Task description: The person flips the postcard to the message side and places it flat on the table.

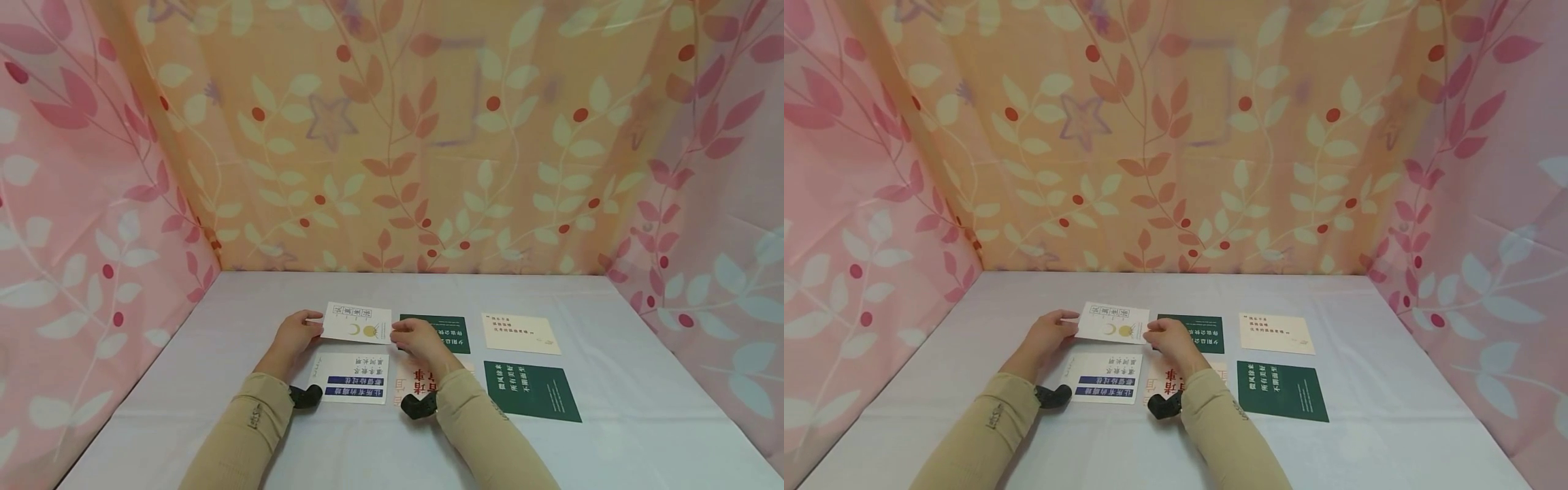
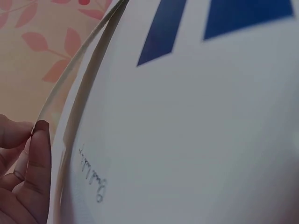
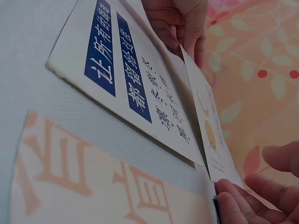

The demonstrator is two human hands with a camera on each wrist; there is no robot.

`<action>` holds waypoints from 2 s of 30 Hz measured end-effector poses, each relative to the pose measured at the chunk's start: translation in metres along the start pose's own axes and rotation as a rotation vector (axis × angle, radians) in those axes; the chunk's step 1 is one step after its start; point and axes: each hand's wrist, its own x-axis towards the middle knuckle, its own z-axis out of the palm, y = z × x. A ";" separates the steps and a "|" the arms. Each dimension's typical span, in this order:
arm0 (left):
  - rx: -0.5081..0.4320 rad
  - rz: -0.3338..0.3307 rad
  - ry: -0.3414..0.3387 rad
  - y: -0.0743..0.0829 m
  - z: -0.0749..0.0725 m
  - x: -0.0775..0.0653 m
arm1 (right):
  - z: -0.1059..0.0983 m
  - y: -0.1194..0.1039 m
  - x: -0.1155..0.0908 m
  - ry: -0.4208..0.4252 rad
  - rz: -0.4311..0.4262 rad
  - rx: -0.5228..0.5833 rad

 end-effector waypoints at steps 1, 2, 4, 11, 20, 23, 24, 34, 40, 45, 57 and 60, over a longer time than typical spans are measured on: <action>-0.002 -0.007 0.000 0.000 0.000 0.000 | 0.000 0.000 0.000 0.001 -0.002 0.006; -0.006 -0.014 0.000 0.000 0.000 0.000 | 0.000 0.000 0.000 0.002 -0.005 0.005; -0.019 -0.026 -0.002 -0.001 0.000 0.001 | 0.000 0.000 0.001 0.006 -0.002 0.011; -0.036 -0.036 -0.013 -0.004 0.000 0.003 | 0.001 0.001 0.003 0.038 0.011 -0.036; -0.057 -0.046 -0.034 0.000 -0.004 -0.001 | 0.000 0.000 0.006 0.049 -0.027 -0.105; -0.055 -0.048 -0.039 0.004 -0.005 -0.003 | -0.001 -0.003 0.007 0.071 -0.064 -0.146; -0.054 -0.048 -0.039 0.005 -0.005 -0.003 | -0.002 -0.004 0.007 0.077 -0.074 -0.158; -0.040 -0.042 -0.047 0.013 -0.005 -0.007 | -0.002 -0.010 0.009 0.166 -0.131 -0.189; -0.034 -0.029 -0.053 0.013 -0.005 -0.008 | -0.001 -0.009 0.013 0.217 -0.161 -0.144; -0.010 -0.019 -0.038 0.014 -0.005 -0.009 | 0.000 -0.011 0.013 0.238 -0.171 -0.097; 0.011 -0.013 0.014 0.013 -0.003 -0.006 | -0.001 -0.011 0.015 0.220 -0.164 -0.114; -0.007 -0.002 0.012 0.012 -0.005 -0.005 | -0.001 -0.012 0.016 0.224 -0.175 -0.142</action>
